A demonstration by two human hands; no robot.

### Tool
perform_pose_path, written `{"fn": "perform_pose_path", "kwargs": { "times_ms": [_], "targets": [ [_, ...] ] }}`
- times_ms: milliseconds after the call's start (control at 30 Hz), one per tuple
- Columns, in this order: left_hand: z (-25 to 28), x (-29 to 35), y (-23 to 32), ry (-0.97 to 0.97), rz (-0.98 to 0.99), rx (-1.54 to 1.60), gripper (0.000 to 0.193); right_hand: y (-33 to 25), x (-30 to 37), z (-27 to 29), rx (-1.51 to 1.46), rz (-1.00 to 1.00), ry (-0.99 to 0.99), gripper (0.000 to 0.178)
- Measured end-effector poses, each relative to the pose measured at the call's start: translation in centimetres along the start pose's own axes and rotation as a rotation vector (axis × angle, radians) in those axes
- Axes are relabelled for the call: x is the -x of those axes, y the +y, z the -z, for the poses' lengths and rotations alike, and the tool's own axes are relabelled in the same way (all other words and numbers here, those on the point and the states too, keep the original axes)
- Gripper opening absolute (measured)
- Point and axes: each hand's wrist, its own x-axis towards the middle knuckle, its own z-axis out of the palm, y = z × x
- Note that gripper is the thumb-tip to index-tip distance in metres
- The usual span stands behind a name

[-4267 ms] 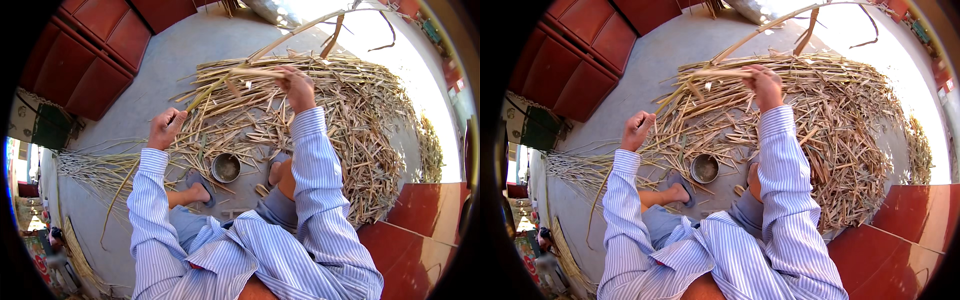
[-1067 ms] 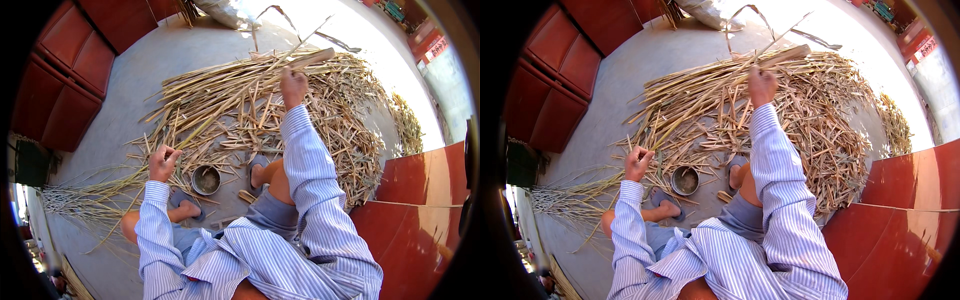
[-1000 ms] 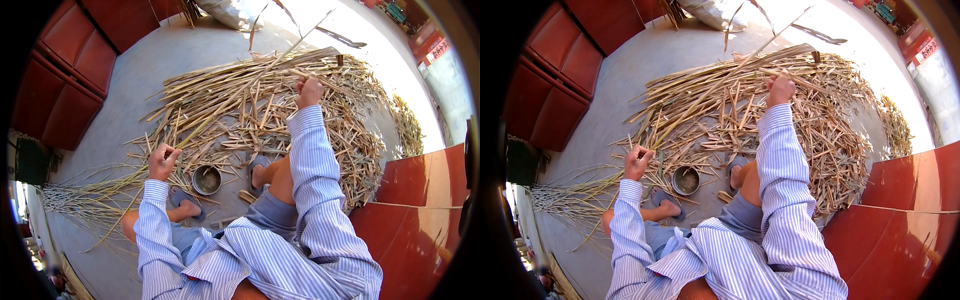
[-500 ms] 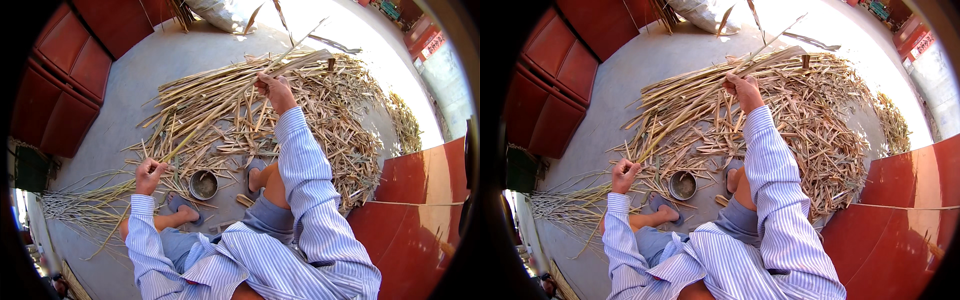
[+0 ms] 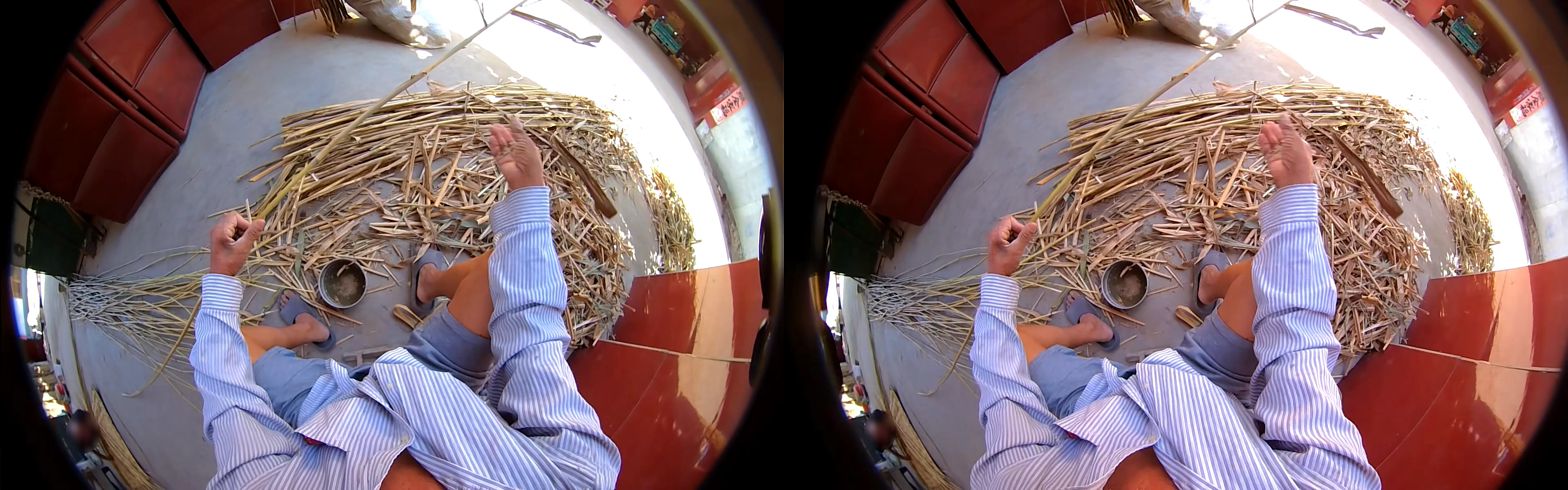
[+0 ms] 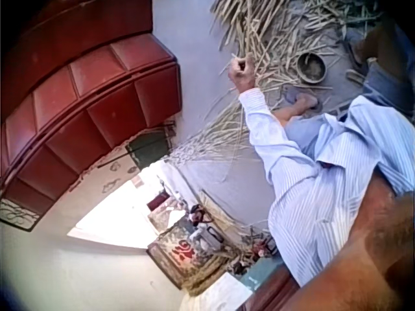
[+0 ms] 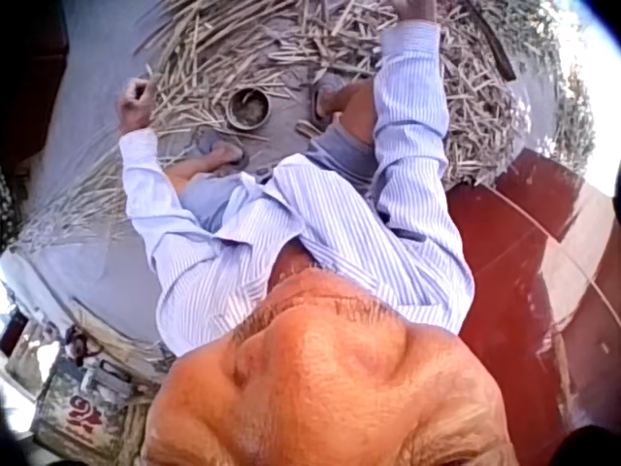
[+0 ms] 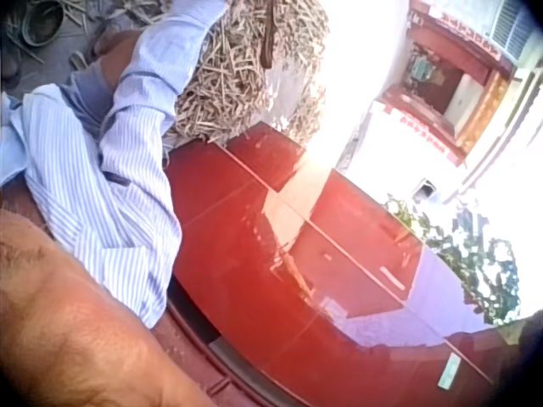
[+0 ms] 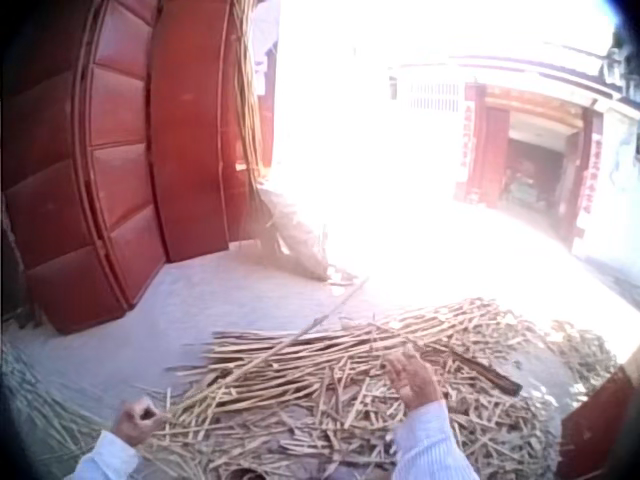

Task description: The person sits on the floor and repeatedly strips dried plant stalks by hand, separating the fibrous strands from the woody core. The separated fibers are placed in a pile to the left, while the discarded cores are placed to the right.

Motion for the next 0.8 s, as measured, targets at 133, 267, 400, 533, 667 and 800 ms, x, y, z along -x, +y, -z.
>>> {"fn": "perform_pose_path", "kwargs": {
  "times_ms": [133,267,400,533,667,800],
  "targets": [
    [-0.6,0.8,1.3,-0.072,0.012,0.031,0.037,4.4,5.4,-7.5,0.323,-0.099,-0.428,0.054],
    [-2.1,1.4,1.8,-0.133,0.01,0.028,0.036,9.3,8.1,-10.7,0.408,-0.209,-0.59,0.038],
    [-2.2,1.7,2.0,-0.081,0.048,0.074,0.04,10.7,9.6,-12.5,0.453,-0.211,-0.607,0.03],
    [-0.6,1.5,2.1,-0.112,0.123,0.184,0.041,10.4,10.0,-13.3,0.223,-0.248,-0.742,0.025],
    [-0.9,1.5,3.1,-0.013,0.043,0.094,0.04,10.7,10.5,-13.2,0.27,-0.136,-0.65,0.025],
    [-2.8,1.6,3.3,0.063,0.022,0.049,0.038,11.0,10.2,-13.1,0.39,-0.013,-0.499,0.024]
  ]
}}
